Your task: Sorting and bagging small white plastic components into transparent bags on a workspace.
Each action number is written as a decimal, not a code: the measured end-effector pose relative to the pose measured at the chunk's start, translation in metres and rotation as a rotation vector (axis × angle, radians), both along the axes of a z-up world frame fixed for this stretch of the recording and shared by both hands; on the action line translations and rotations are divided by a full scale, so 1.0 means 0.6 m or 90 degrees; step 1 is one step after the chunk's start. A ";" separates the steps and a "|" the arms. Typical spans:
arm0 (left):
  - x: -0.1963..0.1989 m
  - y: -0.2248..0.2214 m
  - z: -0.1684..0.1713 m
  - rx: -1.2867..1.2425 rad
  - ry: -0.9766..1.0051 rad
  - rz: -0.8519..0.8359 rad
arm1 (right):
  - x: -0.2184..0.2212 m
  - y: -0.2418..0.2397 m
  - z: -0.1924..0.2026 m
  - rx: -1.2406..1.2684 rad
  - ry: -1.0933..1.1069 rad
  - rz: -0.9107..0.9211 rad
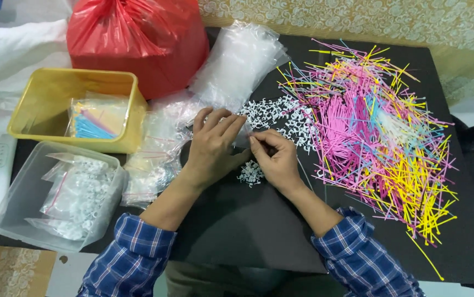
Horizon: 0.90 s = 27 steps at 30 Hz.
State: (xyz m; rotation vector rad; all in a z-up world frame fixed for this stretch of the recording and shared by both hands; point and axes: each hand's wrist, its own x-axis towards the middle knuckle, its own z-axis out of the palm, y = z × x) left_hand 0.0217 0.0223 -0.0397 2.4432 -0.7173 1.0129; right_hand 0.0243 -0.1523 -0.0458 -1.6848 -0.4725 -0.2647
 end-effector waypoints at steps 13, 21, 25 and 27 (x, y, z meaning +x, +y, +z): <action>-0.001 -0.003 0.012 -0.051 -0.030 -0.055 | 0.024 -0.019 -0.017 0.036 0.079 0.068; 0.000 -0.002 0.009 -0.059 -0.024 -0.095 | 0.019 -0.020 -0.002 0.007 0.078 0.038; -0.002 -0.001 0.007 -0.056 -0.003 -0.120 | 0.021 -0.023 0.001 -0.009 0.064 0.031; -0.001 -0.001 0.004 -0.055 0.013 -0.128 | 0.023 -0.023 0.000 -0.024 0.053 0.013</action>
